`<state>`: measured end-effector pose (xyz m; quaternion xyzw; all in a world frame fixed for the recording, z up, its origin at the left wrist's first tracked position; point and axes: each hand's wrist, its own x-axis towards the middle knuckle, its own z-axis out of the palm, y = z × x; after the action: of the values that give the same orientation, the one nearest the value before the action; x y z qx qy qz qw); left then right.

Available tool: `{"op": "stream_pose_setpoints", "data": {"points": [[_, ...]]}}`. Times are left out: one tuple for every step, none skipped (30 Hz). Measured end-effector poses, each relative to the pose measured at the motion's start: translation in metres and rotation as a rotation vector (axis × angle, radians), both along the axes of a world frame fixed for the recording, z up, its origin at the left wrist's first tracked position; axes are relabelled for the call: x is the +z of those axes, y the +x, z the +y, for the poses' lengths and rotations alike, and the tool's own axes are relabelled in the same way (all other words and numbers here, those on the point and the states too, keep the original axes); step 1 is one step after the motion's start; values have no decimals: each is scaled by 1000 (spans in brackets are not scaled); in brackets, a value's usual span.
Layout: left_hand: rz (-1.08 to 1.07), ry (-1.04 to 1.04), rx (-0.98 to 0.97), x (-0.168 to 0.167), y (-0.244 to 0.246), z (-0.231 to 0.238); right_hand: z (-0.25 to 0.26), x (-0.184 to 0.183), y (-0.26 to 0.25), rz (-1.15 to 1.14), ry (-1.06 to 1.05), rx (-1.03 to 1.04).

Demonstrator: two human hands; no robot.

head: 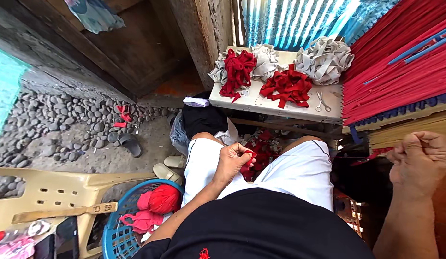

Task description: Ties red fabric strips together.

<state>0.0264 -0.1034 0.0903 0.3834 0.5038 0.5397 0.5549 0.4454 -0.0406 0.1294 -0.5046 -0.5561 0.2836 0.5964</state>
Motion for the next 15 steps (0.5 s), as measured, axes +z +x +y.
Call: {"op": "stream_pose_setpoints", "data": {"points": [[11, 13, 18, -1, 0, 1, -1, 1, -12, -32, -2, 48], [23, 25, 29, -3, -1, 2, -3, 1, -28, -59, -21, 116], [35, 33, 31, -4, 0, 2, -6, -1, -47, -80, -52, 192], [35, 30, 25, -5, 1, 2, -9, -6, -68, -101, -85, 270], [22, 19, 15, -4, 3, 1, -13, -13, -91, -109, -127, 352], [2, 3, -1, -4, 5, 0, -17, -22, -113, -101, -184, 443], [-19, -14, -17, -4, 6, 0, -22, -29, -135, -89, -247, 534], [-36, -25, -29, -3, 8, -1, -26, -34, -154, -84, -307, 620], [-45, -30, -39, -3, 9, -2, -30, -36, -170, -79, -355, 692], [-50, -33, -44, -2, 9, -3, -32, -37, -182, -68, -395, 744], [-54, -36, -46, -2, 10, -4, -33, -36, -190, -57, -423, 778], [-57, -39, -47, -1, 10, -5, -34, -35, -196, -56, -441, 797], [-58, -42, -48, 0, 9, -5, -34, -33, -200, -66, -447, 805], [-58, -43, -51, 0, 9, -6, -33, -32, -202, -75, -445, 809], [-61, -42, -54, 0, 9, -6, -34, -32, -203, -80, -438, 809]]}}
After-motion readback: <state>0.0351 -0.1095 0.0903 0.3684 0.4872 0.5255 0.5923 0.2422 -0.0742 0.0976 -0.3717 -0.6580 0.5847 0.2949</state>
